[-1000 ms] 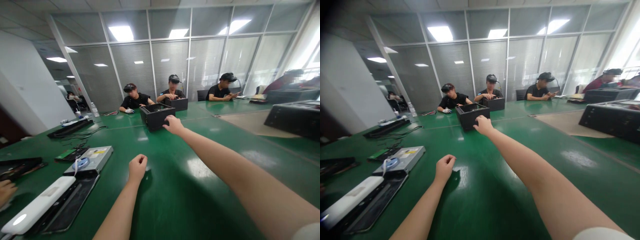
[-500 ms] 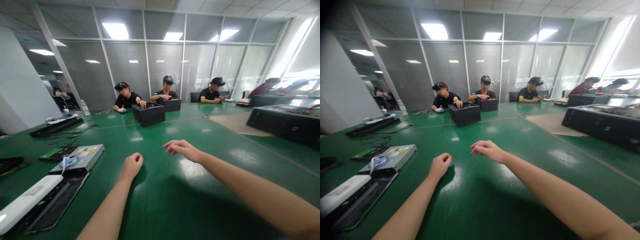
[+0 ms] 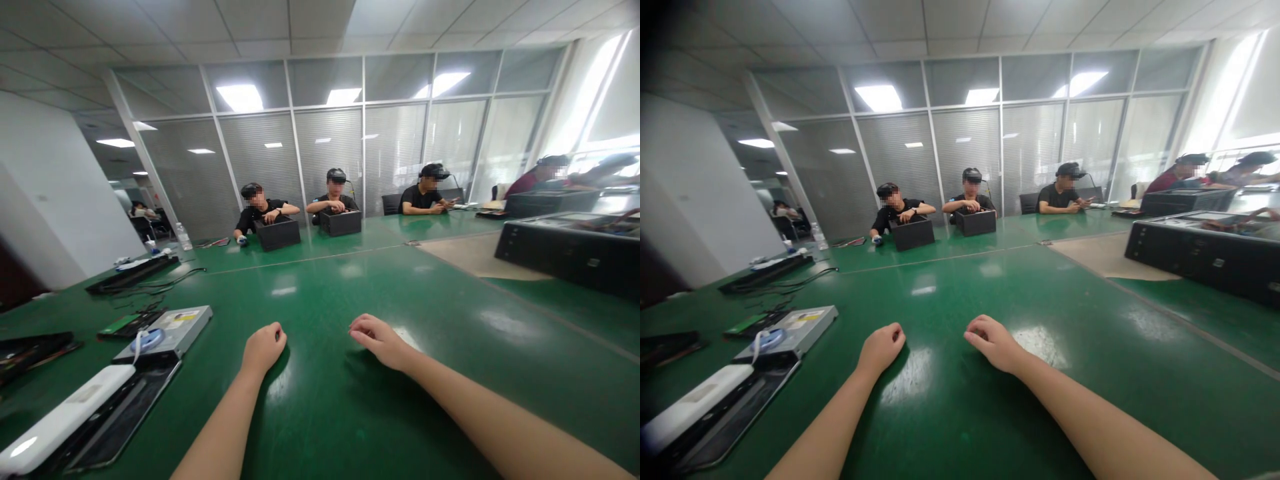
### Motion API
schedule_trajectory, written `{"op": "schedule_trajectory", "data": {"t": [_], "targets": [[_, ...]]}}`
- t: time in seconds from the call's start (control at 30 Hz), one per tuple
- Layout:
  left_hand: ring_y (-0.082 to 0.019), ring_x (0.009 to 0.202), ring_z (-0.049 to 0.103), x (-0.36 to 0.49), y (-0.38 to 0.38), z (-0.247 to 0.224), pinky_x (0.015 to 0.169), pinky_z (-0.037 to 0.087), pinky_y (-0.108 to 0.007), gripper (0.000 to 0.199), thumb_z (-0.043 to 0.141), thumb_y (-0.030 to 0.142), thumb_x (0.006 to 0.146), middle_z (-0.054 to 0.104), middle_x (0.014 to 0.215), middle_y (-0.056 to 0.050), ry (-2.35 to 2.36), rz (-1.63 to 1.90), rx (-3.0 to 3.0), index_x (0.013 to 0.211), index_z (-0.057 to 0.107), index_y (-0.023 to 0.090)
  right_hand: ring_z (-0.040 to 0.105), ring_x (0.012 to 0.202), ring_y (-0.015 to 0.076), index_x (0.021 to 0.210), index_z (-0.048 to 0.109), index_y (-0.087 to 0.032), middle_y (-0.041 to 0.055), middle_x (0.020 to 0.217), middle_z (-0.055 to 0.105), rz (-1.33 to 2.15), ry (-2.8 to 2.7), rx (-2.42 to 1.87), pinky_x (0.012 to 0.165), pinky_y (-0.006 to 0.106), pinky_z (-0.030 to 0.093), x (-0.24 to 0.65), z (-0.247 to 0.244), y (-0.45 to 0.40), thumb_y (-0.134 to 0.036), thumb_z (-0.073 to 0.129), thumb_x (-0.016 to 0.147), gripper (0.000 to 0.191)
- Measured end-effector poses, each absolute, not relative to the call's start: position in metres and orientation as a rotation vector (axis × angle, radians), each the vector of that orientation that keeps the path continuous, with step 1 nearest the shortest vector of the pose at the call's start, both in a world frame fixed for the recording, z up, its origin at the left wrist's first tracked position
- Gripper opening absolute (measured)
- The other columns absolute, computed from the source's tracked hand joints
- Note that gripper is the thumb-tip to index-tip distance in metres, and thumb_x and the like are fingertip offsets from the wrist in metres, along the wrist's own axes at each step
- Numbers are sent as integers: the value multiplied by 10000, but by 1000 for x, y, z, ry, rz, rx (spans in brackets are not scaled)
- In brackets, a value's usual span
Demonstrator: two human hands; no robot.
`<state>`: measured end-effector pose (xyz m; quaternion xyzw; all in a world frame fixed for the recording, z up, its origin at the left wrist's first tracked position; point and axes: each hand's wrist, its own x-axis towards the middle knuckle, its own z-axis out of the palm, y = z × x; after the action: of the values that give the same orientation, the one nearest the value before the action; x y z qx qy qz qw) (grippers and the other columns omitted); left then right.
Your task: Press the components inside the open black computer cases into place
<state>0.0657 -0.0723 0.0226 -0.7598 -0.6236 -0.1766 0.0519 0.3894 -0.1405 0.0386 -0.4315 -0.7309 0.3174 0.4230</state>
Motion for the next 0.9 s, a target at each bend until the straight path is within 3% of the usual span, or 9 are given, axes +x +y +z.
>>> {"op": "schedule_trajectory", "data": {"t": [0.13, 0.37, 0.67, 0.9], "targets": [[-164, 664, 576, 62, -70, 22, 623, 324, -262, 228, 455, 303, 864, 654, 719, -24, -1884, -698, -2433, 753, 630, 209, 605, 898, 172, 932, 698, -195, 84, 1095, 598, 753, -1919, -1046, 786, 309, 492, 401, 42, -142, -431, 549, 925, 279], [-167, 570, 553, 40, -64, 27, 593, 386, -260, 287, 487, 415, 847, 570, 563, 19, -2101, -1282, -2475, 731, 632, 196, 611, 897, 175, 971, 677, -198, 89, 1139, 577, 734, -1868, -1098, 785, 324, 511, 415, 44, -133, -427, 544, 930, 268], [-160, 592, 551, 54, -64, 28, 620, 391, -267, 303, 489, 417, 863, 573, 579, 23, -1983, -1218, -2552, 732, 646, 193, 620, 833, 155, 976, 671, -199, 88, 1190, 555, 753, -1974, -1113, 761, 332, 530, 418, 38, -131, -432, 617, 883, 257], [-166, 600, 564, 57, -66, 31, 647, 403, -279, 329, 478, 443, 877, 592, 589, 20, -1997, -1171, -2578, 769, 665, 195, 617, 852, 199, 1106, 643, -221, 93, 1140, 578, 612, -1952, -1191, 739, 361, 524, 422, 36, -130, -552, 735, 748, 495]]}}
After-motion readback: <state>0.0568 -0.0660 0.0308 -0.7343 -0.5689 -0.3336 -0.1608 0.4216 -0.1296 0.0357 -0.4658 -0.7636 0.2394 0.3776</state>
